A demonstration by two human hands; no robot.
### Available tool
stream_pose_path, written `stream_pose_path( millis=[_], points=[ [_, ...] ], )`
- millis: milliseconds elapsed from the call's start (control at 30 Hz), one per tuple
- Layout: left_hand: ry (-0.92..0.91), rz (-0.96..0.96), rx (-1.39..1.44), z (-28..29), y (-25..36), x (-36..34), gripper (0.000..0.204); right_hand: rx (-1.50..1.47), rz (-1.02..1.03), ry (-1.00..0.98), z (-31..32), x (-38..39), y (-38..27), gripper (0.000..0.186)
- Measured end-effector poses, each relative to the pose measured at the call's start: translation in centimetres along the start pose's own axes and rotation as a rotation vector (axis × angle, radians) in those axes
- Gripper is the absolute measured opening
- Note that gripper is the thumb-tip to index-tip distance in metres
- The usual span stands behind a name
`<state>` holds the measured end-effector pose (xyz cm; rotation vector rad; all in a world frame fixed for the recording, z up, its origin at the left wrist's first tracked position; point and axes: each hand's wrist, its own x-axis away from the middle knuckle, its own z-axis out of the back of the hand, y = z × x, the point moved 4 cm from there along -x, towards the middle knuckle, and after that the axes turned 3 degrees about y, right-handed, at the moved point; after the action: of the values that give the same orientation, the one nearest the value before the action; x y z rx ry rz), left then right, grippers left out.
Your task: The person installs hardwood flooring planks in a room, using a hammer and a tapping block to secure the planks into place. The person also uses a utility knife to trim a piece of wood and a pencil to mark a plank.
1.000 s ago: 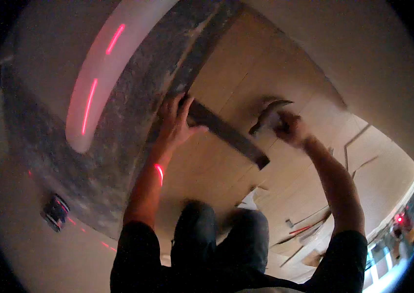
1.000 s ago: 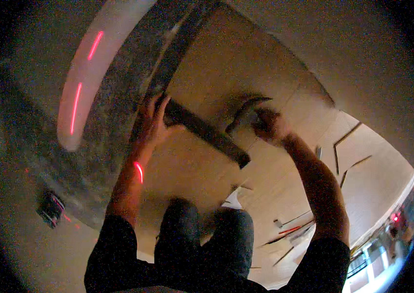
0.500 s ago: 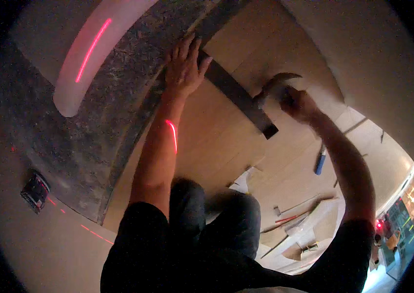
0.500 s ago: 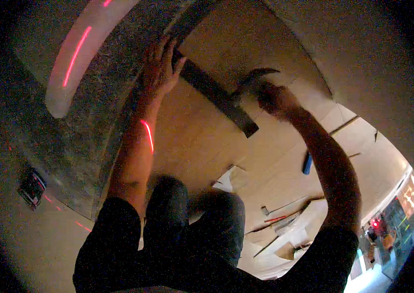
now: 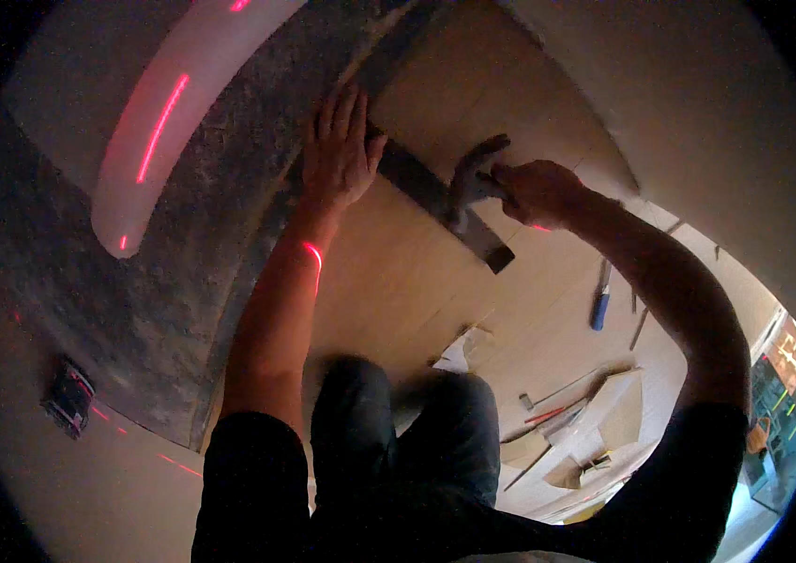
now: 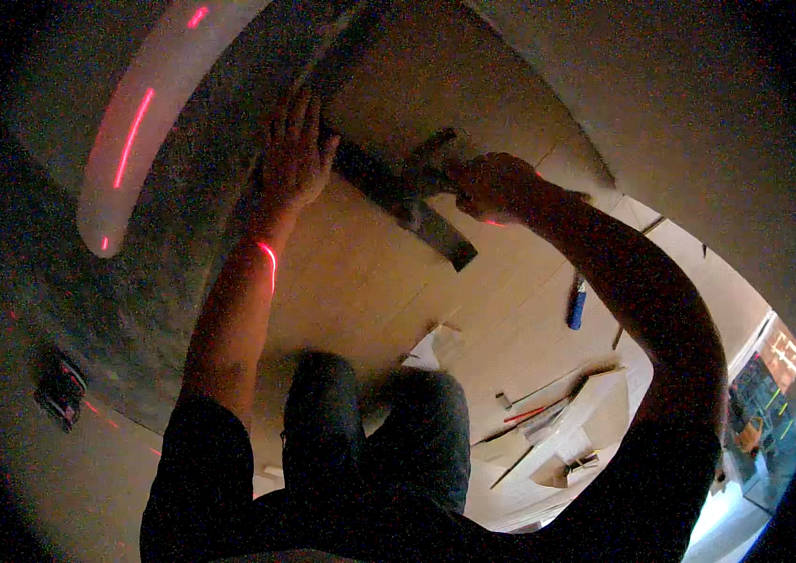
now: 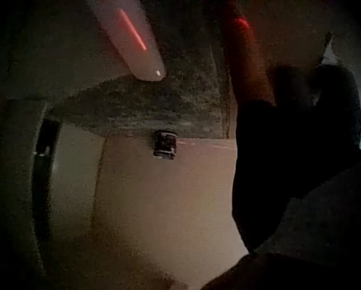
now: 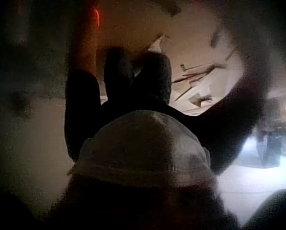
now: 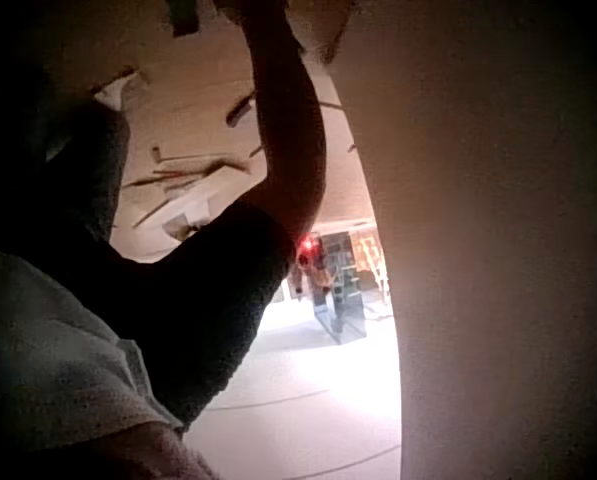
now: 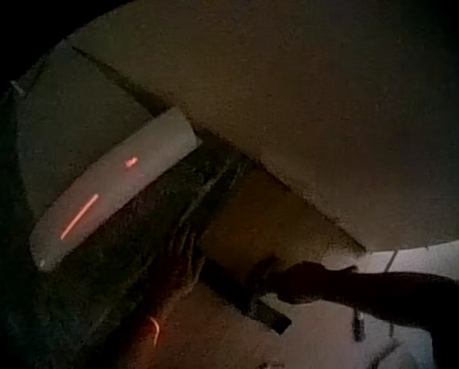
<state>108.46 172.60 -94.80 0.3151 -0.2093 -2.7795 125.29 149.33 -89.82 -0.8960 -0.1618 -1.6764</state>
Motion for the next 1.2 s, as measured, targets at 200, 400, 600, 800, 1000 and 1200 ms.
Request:
stream_pose_path(
  millis=[200, 400, 600, 800, 1000, 1200],
  points=[
    [-0.08, -0.002, 0.045, 0.5, 0.1, -0.4, 0.065, -0.002, 0.043, -0.331, -1.7, 0.9, -0.2, 0.037],
    [-0.049, -0.043, 0.046, -0.5, -0.4, -0.2, 0.066, -0.045, -0.03, -0.38, -3.7, 1.2, 0.4, 0.034],
    [-0.044, -0.058, 0.074, -0.3, -0.7, 0.1, 0.066, 0.056, 0.101, -0.465, -4.1, 2.2, 1.2, 0.032],
    [-0.078, -0.05, 0.059, 0.0, -0.5, -0.3, 0.063, 0.013, 0.056, -0.475, -4.3, 2.5, 1.2, 0.031],
    [-0.094, -0.058, 0.088, -0.2, -0.5, -0.4, 0.064, 0.038, 0.148, -0.421, -3.3, 0.7, 1.0, 0.029],
    [-0.059, -0.078, 0.093, -0.1, -0.5, -0.3, 0.066, -0.001, 0.078, -0.49, -3.1, 1.0, 2.1, 0.03]
  ],
)
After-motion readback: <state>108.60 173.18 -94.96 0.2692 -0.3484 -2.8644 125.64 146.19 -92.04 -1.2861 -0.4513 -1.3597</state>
